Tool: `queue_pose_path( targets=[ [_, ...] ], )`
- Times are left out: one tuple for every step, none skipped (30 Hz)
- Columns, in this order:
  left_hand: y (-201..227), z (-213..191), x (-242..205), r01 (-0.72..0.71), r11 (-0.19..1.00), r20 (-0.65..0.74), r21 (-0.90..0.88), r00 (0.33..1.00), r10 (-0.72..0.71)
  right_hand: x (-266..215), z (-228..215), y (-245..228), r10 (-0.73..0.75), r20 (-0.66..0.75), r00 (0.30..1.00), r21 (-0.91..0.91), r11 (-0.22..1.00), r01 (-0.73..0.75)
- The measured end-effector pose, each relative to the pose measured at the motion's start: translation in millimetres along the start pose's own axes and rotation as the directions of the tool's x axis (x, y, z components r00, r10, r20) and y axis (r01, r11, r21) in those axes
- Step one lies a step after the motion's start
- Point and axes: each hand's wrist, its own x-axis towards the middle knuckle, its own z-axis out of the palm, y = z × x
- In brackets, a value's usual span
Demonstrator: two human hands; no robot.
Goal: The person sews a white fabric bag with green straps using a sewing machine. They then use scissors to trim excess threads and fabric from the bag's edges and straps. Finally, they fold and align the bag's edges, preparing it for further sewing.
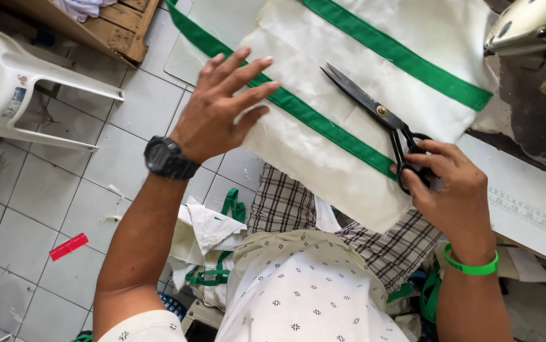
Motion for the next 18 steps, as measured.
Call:
queue_pose_path(
  targets=[
    [-1.3,7.4,5.5,-0.008,1.0,-0.002,-0.003,1.0,0.008,1.0,1.9,1.3,0.005,-0.005,1.0,-0.005,1.0,-0.005],
    [-2.5,14.3,11.0,-0.068,0.998,0.041,-0.004,0.997,0.068,2.1,3.4,2.2,-0.032,-0.038,0.999,0.001,0.999,0.032],
    [-5.3,19.6,17.7,-0.127,0.992,0.083,0.0,0.989,0.127,6.1,5.9,3.9,-0.073,-0.075,0.995,0.009,0.997,0.074],
    [-5.6,20.8,23.7,-0.134,0.991,0.08,0.003,0.988,0.134,3.1,3.7,1.8,-0.073,-0.082,0.994,0.006,0.997,0.073],
    [-4.8,22.9,28.6,-0.014,0.996,0.106,0.087,0.994,0.005,-0.4,1.3,0.1,-0.128,-0.127,0.984,-0.002,0.992,0.129],
    [-4.2,25.2,33.5,0.103,0.98,0.12,0.172,0.985,-0.125,-3.8,-0.9,-1.3,-0.182,-0.171,0.968,-0.011,0.983,0.183],
    [-3.7,25.3,39.6,0.098,0.98,0.118,0.172,0.986,-0.119,-7.3,-6.2,-7.4,-0.181,-0.176,0.968,-0.015,0.983,0.181],
    [-3.0,25.8,45.5,0.214,0.953,0.115,0.215,0.963,-0.242,-11.1,-11.2,-13.3,-0.118,-0.187,0.975,0.058,0.99,0.131],
    [0.0,27.5,48.5,0.327,0.91,0.113,0.255,0.925,-0.364,-18.2,-16.0,-19.9,-0.049,-0.188,0.981,0.135,0.988,0.076],
    [1.6,19.7,50.1,0.324,0.912,0.118,0.252,0.925,-0.361,-21.9,-17.4,-21.1,-0.044,-0.187,0.981,0.135,0.988,0.07],
    [4.0,13.9,53.8,0.386,0.889,0.164,0.245,0.888,-0.43,-26.4,-20.8,-21.6,-0.036,-0.176,0.984,0.118,0.991,0.057],
    [6.3,7.7,57.7,0.445,0.862,0.211,0.242,0.843,-0.494,-30.7,-24.6,-22.3,-0.028,-0.165,0.986,0.102,0.994,0.045],
    [7.4,0.3,52.6,0.439,0.865,0.207,0.241,0.848,-0.488,-36.7,-25.9,-20.7,-0.027,-0.172,0.985,0.097,0.994,0.044],
    [8.4,-7.4,47.5,0.428,0.863,0.224,0.269,0.843,-0.488,-42.6,-27.3,-19.4,-0.007,-0.167,0.986,0.101,0.995,0.024],
    [10.1,-14.6,41.0,0.417,0.859,0.244,0.296,0.837,-0.49,-50.0,-28.3,-18.6,0.014,-0.16,0.987,0.107,0.994,0.003],
    [0.4,-2.3,37.7,0.411,0.862,0.243,0.295,0.841,-0.484,-53.9,-30.1,-18.4,0.017,-0.165,0.986,0.103,0.995,0.0],
    [-10.2,9.2,34.4,0.263,0.934,0.144,0.242,0.942,-0.303,-57.4,-31.0,-18.7,0.039,-0.174,0.984,0.143,0.99,-0.014],
    [-20.9,21.1,30.9,0.099,0.974,0.033,0.205,0.994,-0.108,-61.2,-31.4,-18.9,0.06,-0.181,0.982,0.183,0.983,-0.026]
  ],
)
